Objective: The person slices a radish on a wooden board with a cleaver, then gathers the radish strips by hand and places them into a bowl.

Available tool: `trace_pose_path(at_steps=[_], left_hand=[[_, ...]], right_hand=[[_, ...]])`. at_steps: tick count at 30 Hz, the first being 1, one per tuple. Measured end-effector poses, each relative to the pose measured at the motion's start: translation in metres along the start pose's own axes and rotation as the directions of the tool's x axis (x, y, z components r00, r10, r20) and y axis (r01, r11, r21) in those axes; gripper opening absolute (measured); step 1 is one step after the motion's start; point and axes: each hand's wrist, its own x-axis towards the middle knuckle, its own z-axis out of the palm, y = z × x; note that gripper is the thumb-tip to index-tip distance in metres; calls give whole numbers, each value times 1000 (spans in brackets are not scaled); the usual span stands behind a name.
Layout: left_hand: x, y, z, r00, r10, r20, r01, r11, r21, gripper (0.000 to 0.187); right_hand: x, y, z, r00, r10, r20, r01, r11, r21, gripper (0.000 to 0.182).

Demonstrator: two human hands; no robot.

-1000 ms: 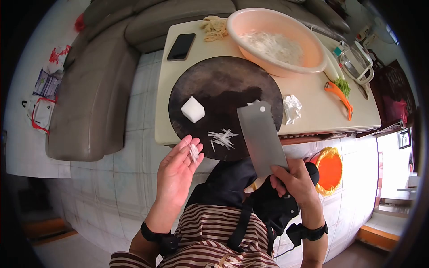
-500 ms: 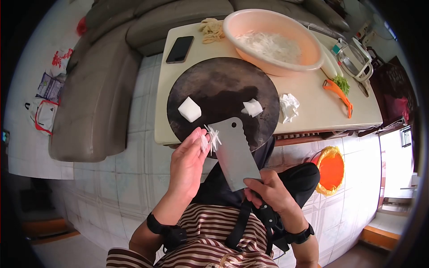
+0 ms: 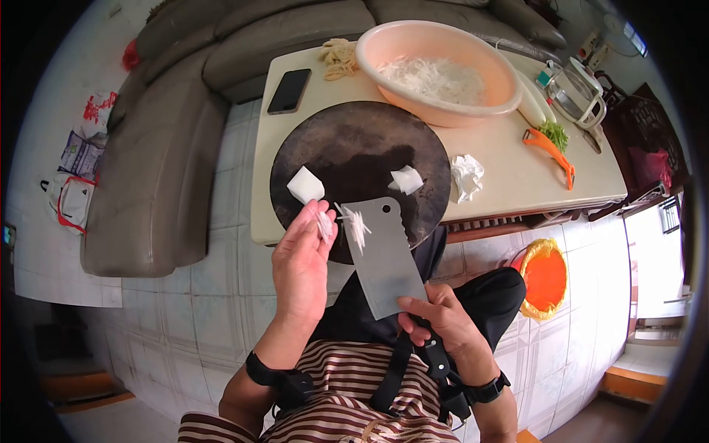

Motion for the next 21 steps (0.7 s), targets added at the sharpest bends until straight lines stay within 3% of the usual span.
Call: trace_pose_path(at_steps=[8,13,21], left_hand=[[9,3,-19,994,-60,-88,64,997,47,41],[-1,15,-20,983,-184,3,180,967,183,46],[4,14,-20,980,-196,33,186,963,195,46]], right_hand=[[-2,-6,-6,996,-57,-67,46,987,-155,25],[-16,-10,-6,998,10,-64,-27,965,-261,28],[-10,-8,1,998,18,63,2,954,-301,31]])
